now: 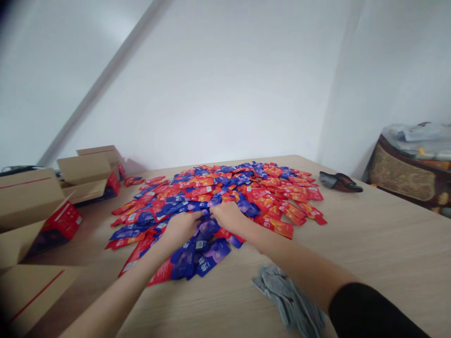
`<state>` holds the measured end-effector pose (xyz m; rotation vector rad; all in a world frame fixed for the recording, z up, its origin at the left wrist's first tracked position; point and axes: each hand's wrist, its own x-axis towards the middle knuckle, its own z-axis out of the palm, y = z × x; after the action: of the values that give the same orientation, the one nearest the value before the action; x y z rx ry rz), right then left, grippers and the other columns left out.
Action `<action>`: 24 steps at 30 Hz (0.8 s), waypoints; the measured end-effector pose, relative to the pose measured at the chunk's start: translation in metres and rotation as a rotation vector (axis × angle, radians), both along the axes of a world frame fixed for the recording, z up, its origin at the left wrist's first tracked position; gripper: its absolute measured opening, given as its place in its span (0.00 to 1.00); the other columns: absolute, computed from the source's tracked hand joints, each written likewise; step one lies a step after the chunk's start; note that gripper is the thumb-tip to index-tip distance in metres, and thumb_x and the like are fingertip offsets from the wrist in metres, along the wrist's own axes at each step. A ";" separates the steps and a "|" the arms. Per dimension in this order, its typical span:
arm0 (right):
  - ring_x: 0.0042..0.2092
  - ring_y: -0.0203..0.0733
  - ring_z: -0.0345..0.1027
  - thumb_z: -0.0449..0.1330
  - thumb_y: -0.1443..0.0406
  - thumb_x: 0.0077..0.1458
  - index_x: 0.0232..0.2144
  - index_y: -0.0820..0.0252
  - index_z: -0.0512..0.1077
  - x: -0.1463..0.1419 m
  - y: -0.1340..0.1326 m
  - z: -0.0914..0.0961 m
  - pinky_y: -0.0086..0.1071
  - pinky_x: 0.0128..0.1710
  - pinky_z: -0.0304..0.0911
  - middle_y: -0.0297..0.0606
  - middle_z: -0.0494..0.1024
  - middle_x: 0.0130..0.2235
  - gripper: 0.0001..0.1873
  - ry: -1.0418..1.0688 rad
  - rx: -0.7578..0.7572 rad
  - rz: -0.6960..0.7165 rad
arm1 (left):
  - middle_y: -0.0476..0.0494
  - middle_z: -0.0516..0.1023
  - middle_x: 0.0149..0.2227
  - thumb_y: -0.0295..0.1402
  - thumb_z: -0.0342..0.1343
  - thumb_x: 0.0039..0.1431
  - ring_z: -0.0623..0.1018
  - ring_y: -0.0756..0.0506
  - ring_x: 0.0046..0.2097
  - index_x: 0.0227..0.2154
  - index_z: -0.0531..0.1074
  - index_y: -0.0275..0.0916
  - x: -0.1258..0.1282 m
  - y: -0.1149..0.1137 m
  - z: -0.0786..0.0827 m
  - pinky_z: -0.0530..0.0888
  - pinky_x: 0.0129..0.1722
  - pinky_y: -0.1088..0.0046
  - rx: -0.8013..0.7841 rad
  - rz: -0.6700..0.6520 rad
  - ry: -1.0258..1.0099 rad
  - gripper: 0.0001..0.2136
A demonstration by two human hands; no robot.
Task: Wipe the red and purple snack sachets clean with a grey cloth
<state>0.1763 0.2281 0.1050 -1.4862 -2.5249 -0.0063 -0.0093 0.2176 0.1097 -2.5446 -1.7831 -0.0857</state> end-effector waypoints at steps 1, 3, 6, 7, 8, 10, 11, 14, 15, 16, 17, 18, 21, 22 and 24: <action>0.47 0.49 0.74 0.50 0.64 0.64 0.43 0.60 0.76 -0.007 0.024 0.008 0.36 0.45 0.65 0.48 0.81 0.43 0.15 0.012 0.034 -0.018 | 0.35 0.80 0.45 0.29 0.43 0.65 0.79 0.36 0.49 0.53 0.73 0.45 -0.002 0.024 0.011 0.73 0.47 0.60 0.049 0.030 0.005 0.18; 0.50 0.49 0.73 0.47 0.67 0.66 0.47 0.62 0.74 -0.020 0.074 0.018 0.37 0.48 0.64 0.50 0.79 0.46 0.17 0.038 0.086 -0.045 | 0.34 0.78 0.49 0.28 0.41 0.67 0.77 0.34 0.52 0.56 0.71 0.46 -0.006 0.072 0.029 0.72 0.48 0.57 0.135 0.090 0.013 0.20; 0.52 0.47 0.70 0.49 0.66 0.66 0.52 0.63 0.70 -0.039 0.140 0.020 0.41 0.52 0.64 0.48 0.76 0.51 0.16 0.075 0.130 -0.051 | 0.35 0.77 0.50 0.30 0.43 0.69 0.76 0.36 0.53 0.57 0.69 0.45 -0.013 0.136 0.041 0.72 0.50 0.57 0.204 0.144 0.027 0.18; 0.52 0.46 0.70 0.51 0.64 0.66 0.53 0.62 0.69 -0.045 0.159 0.017 0.44 0.52 0.65 0.46 0.75 0.52 0.16 0.088 0.138 -0.047 | 0.36 0.76 0.51 0.32 0.46 0.69 0.76 0.38 0.53 0.57 0.69 0.43 -0.016 0.154 0.039 0.73 0.50 0.56 0.215 0.154 0.032 0.17; 0.52 0.46 0.69 0.54 0.62 0.65 0.53 0.61 0.69 -0.050 0.175 0.012 0.46 0.52 0.66 0.45 0.73 0.53 0.17 0.100 0.141 -0.040 | 0.37 0.75 0.52 0.34 0.49 0.68 0.76 0.39 0.52 0.56 0.69 0.42 -0.018 0.170 0.035 0.73 0.51 0.56 0.220 0.159 0.035 0.16; 0.51 0.46 0.69 0.58 0.58 0.62 0.53 0.60 0.68 -0.058 0.201 -0.002 0.47 0.50 0.68 0.43 0.72 0.54 0.20 0.124 0.135 -0.024 | 0.39 0.73 0.53 0.38 0.54 0.66 0.76 0.41 0.51 0.55 0.68 0.39 -0.023 0.195 0.018 0.74 0.50 0.56 0.214 0.151 0.040 0.17; 0.51 0.46 0.69 0.59 0.57 0.62 0.53 0.60 0.68 -0.060 0.211 -0.010 0.47 0.50 0.68 0.43 0.71 0.54 0.20 0.136 0.126 -0.017 | 0.39 0.72 0.54 0.39 0.55 0.65 0.75 0.42 0.50 0.54 0.68 0.38 -0.025 0.204 0.007 0.75 0.49 0.56 0.204 0.139 0.040 0.17; 0.52 0.46 0.69 0.59 0.58 0.62 0.52 0.61 0.69 -0.065 0.230 -0.034 0.48 0.51 0.67 0.43 0.72 0.54 0.19 0.178 0.084 -0.008 | 0.39 0.72 0.54 0.38 0.55 0.65 0.76 0.43 0.50 0.53 0.69 0.38 -0.029 0.224 -0.026 0.75 0.48 0.58 0.164 0.108 0.032 0.16; 0.53 0.46 0.68 0.58 0.57 0.63 0.51 0.61 0.70 -0.066 0.234 -0.039 0.48 0.52 0.66 0.43 0.72 0.54 0.18 0.198 0.069 -0.010 | 0.39 0.72 0.54 0.38 0.55 0.65 0.76 0.42 0.50 0.53 0.69 0.38 -0.029 0.229 -0.034 0.75 0.48 0.58 0.152 0.106 0.029 0.16; 0.53 0.47 0.68 0.57 0.57 0.63 0.49 0.63 0.71 -0.066 0.237 -0.042 0.48 0.54 0.64 0.44 0.73 0.53 0.18 0.219 0.051 -0.014 | 0.39 0.72 0.54 0.38 0.55 0.65 0.76 0.42 0.50 0.53 0.69 0.38 -0.029 0.233 -0.039 0.76 0.48 0.57 0.140 0.109 0.027 0.16; 0.54 0.47 0.68 0.56 0.56 0.64 0.47 0.63 0.73 -0.065 0.240 -0.043 0.47 0.55 0.63 0.44 0.75 0.52 0.18 0.244 0.031 -0.019 | 0.39 0.72 0.54 0.38 0.55 0.65 0.76 0.42 0.50 0.53 0.68 0.38 -0.028 0.236 -0.042 0.76 0.48 0.57 0.129 0.115 0.028 0.17; 0.54 0.47 0.68 0.55 0.56 0.64 0.46 0.64 0.74 -0.063 0.241 -0.041 0.44 0.55 0.62 0.44 0.76 0.51 0.18 0.272 0.011 -0.026 | 0.39 0.72 0.53 0.38 0.56 0.65 0.76 0.42 0.50 0.53 0.68 0.37 -0.026 0.238 -0.042 0.76 0.48 0.57 0.117 0.122 0.033 0.17; 0.55 0.45 0.67 0.57 0.59 0.63 0.48 0.60 0.75 -0.045 0.244 -0.029 0.38 0.56 0.60 0.42 0.77 0.52 0.15 0.383 -0.027 -0.085 | 0.39 0.72 0.52 0.38 0.56 0.65 0.76 0.42 0.49 0.53 0.69 0.37 -0.013 0.242 -0.033 0.76 0.47 0.58 0.103 0.128 0.061 0.17; 0.56 0.45 0.67 0.58 0.60 0.62 0.50 0.58 0.73 -0.034 0.245 -0.024 0.38 0.56 0.61 0.41 0.75 0.53 0.16 0.428 -0.031 -0.126 | 0.39 0.73 0.52 0.38 0.56 0.65 0.76 0.42 0.49 0.53 0.69 0.37 -0.005 0.243 -0.029 0.76 0.47 0.58 0.109 0.119 0.071 0.17; 0.54 0.46 0.68 0.59 0.60 0.62 0.53 0.58 0.70 -0.003 0.245 -0.019 0.43 0.54 0.64 0.43 0.73 0.55 0.19 0.522 -0.041 -0.242 | 0.39 0.73 0.52 0.38 0.56 0.65 0.76 0.42 0.49 0.52 0.69 0.37 0.016 0.243 -0.021 0.76 0.47 0.58 0.129 0.080 0.089 0.16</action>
<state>0.1730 0.4734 0.0858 -1.5540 -1.9382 0.3500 0.0071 0.4605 0.0883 -2.3487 -1.7826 -0.0804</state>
